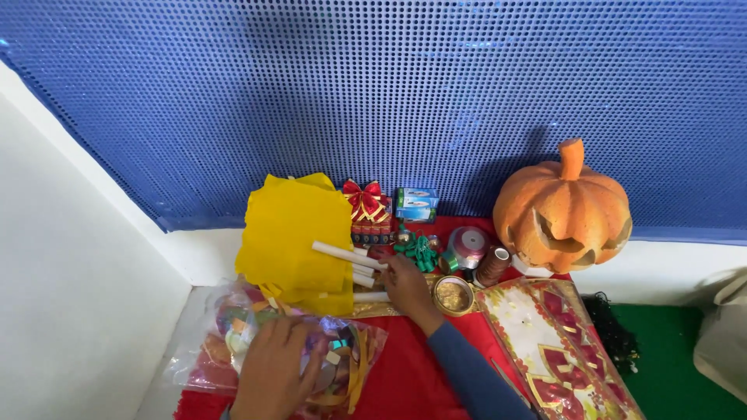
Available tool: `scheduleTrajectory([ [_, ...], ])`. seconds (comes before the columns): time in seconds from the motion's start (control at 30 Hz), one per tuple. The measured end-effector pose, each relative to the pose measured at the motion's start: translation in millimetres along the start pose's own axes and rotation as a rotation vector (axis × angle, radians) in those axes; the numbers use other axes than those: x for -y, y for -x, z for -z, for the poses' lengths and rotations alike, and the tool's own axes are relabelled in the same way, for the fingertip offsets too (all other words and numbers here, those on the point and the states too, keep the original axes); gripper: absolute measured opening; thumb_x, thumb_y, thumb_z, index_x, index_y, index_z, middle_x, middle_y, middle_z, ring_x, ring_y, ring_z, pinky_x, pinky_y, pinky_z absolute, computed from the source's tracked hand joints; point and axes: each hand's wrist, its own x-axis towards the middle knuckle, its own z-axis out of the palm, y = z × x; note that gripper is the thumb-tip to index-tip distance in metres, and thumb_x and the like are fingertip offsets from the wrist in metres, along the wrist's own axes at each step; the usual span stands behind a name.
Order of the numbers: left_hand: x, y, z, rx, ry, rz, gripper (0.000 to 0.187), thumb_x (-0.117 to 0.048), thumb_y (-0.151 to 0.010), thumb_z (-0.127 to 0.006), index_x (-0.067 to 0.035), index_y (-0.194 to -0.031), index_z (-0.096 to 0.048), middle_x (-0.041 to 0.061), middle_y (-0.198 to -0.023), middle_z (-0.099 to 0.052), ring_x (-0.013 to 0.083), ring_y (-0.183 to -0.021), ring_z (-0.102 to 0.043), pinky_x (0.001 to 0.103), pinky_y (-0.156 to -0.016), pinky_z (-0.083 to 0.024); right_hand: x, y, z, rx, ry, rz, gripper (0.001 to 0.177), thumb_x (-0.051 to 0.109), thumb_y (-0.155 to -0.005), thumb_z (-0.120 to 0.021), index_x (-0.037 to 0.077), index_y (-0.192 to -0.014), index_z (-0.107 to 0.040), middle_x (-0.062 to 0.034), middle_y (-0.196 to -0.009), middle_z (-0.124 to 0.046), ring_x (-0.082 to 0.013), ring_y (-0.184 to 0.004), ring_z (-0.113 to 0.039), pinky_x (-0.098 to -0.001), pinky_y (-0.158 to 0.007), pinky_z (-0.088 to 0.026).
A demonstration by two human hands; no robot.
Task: Wrapping a white cylindrical tube with a yellow sheet of paper or thin material on a workspace.
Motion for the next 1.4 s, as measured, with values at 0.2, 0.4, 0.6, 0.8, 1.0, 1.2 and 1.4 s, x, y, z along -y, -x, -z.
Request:
scheduleTrajectory([
  [0.2, 15.5, -83.2, -41.1, 0.429, -0.322, -0.167, 0.025, -0.020, -0.090, -0.069, -0.020, -0.114, -0.071, 0.004, -0.105, -0.068, 0.0257, -0.105, -0.065, 0.042, -0.083, -0.056, 3.0, -42.2, -18.2, 0.277, 0.181, 0.082, 0.027, 0.026, -0.097, -0.062, 0.014, -0.121, -0.068, -0.0105, -0.107, -0.064, -0.0352, -0.104, -0.066, -0.0438, -0.083, -0.059],
  [0.4, 43.2, -108.7, -63.4, 0.632, -0.557, -0.135, 0.029, -0.012, -0.086, -0.072, -0.020, -0.113, -0.068, 0.002, -0.108, -0.066, 0.0250, -0.108, -0.062, 0.045, -0.090, -0.050, -10.3, -59.3, -34.3, 0.438, 0.261, 0.076, 0.031, 0.027, -0.100, -0.059, 0.008, -0.122, -0.069, -0.0145, -0.111, -0.059, -0.0347, -0.098, -0.064, -0.0405, -0.074, -0.058],
  [0.6, 62.5, -113.6, -85.5, 0.743, -0.609, -0.093, 0.033, -0.007, -0.081, -0.076, -0.020, -0.110, -0.069, 0.002, -0.105, -0.068, 0.0224, -0.102, -0.064, 0.046, -0.093, -0.049, -1.8, -72.7, -29.0, 0.547, 0.297, 0.049, 0.032, 0.037, -0.099, -0.060, 0.009, -0.115, -0.066, -0.0120, -0.111, -0.057, -0.0281, -0.099, -0.057, -0.0392, -0.078, -0.053],
  [0.8, 66.4, -107.8, -82.7, 0.696, -0.580, -0.107, 0.031, -0.008, -0.082, -0.078, -0.018, -0.111, -0.070, 0.003, -0.107, -0.066, 0.0209, -0.102, -0.064, 0.043, -0.092, -0.052, 18.0, -66.6, -22.0, 0.578, 0.190, -0.068, 0.030, 0.039, -0.095, -0.061, 0.013, -0.110, -0.063, -0.0120, -0.110, -0.064, -0.0357, -0.109, -0.060, -0.0510, -0.089, -0.045],
  [1.0, 69.0, -101.3, -78.6, 0.619, -0.555, -0.119, 0.033, -0.008, -0.082, -0.078, -0.017, -0.112, -0.069, 0.003, -0.105, -0.065, 0.0212, -0.100, -0.066, 0.042, -0.088, -0.053, 25.8, -62.4, -23.0, 0.565, 0.126, -0.110, 0.040, 0.034, -0.101, -0.056, 0.012, -0.135, -0.058, -0.0153, -0.127, -0.065, -0.0373, -0.123, -0.058, -0.0570, -0.101, -0.040],
  [1.2, 73.4, -103.8, -81.7, 0.538, -0.503, -0.097, 0.024, -0.007, -0.086, -0.072, -0.018, -0.108, -0.071, 0.000, -0.098, -0.066, 0.0183, -0.091, -0.070, 0.039, -0.084, -0.056, 16.7, -60.4, -33.8, 0.502, 0.171, -0.021, 0.039, 0.037, -0.100, -0.055, 0.011, -0.125, -0.070, -0.0153, -0.121, -0.070, -0.0381, -0.115, -0.064, -0.0560, -0.093, -0.047],
  [1.4, 42.2, -117.9, -39.3, 0.457, -0.477, -0.099, 0.023, -0.009, -0.090, -0.072, -0.017, -0.112, -0.073, 0.003, -0.103, -0.067, 0.0198, -0.094, -0.071, 0.038, -0.085, -0.058, -6.1, -56.4, -50.5, 0.454, 0.137, -0.026, 0.048, 0.049, -0.091, -0.059, 0.011, -0.115, -0.076, -0.0177, -0.106, -0.071, -0.0413, -0.106, -0.065, -0.0525, -0.088, -0.051],
])
